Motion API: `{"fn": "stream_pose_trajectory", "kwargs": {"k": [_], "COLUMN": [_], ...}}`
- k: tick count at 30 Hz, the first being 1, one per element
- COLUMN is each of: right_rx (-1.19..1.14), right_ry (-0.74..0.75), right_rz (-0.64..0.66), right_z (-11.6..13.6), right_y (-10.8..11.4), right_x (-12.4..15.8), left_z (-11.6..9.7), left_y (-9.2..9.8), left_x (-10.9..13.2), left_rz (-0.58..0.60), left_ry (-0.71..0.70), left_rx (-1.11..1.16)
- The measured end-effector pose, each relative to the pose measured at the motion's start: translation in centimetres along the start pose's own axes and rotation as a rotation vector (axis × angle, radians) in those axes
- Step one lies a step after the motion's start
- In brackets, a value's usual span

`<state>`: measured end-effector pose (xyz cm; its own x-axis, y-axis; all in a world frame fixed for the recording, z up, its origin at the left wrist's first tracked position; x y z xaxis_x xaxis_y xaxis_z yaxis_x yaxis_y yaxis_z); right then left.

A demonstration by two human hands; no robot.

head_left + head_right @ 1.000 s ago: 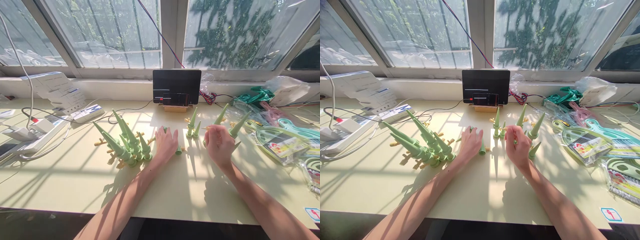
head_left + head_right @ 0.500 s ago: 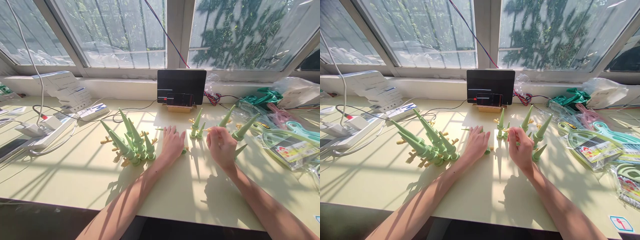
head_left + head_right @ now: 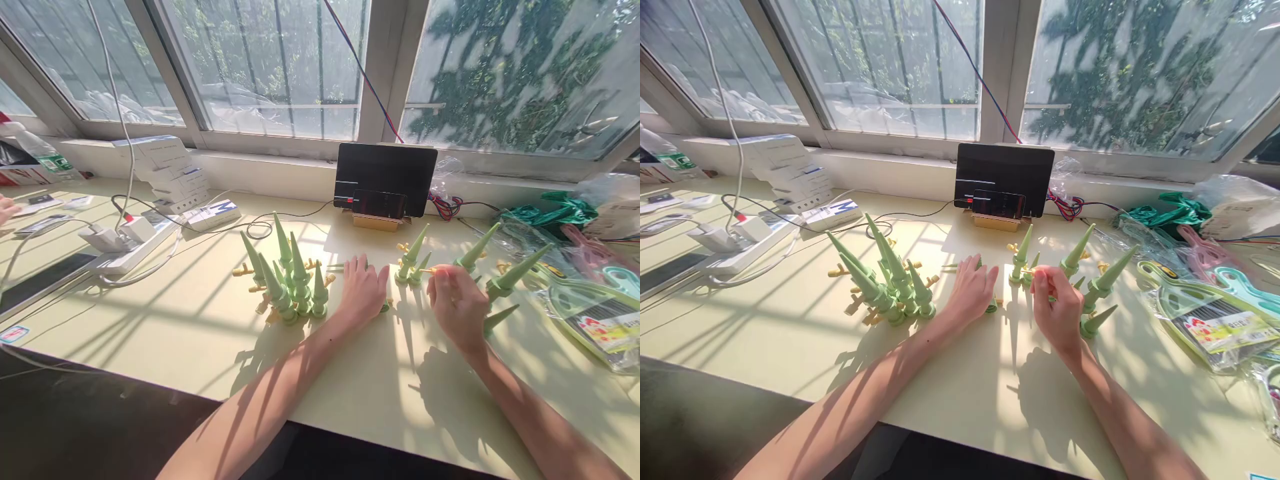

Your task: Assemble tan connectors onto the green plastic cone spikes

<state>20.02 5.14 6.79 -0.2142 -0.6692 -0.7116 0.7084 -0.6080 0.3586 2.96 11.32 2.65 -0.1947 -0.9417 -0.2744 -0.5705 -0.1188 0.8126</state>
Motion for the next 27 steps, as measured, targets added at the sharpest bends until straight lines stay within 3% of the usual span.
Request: {"fn": "stream_pose_trajectory", "kwargs": {"k": [10, 17, 27], "right_rx": [-0.070, -0.023, 0.011], "right_ry": [-0.148, -0.162, -0.225], "right_rz": [0.022, 0.000, 0.084], "right_z": [-1.4, -1.1, -1.5], "right_y": [-0.5, -0.6, -1.6], "right_x": [0.9, 0.9, 1.6], "left_z": [-0.6, -0.5, -0.3], "left_y": [-0.7, -0.3, 0.3], "left_x": [0.3, 0.7, 1.0], "left_rz": [0.016, 0.001, -0.032], "left_ry": [-0.076, -0.012, 0.043], "left_rx": [-0.051, -0.032, -0.027]}}
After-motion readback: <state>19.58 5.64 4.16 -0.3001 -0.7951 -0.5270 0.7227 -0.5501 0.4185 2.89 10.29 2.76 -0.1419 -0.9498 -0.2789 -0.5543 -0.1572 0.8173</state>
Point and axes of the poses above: each hand's wrist, its own x-axis away from the middle knuckle, its own y-axis out of the back of the hand, z = x × y, the point moved 8 cm from there along -x, towards the middle knuckle, and after that the axes turned 3 degrees about x, right-handed, at the moved point
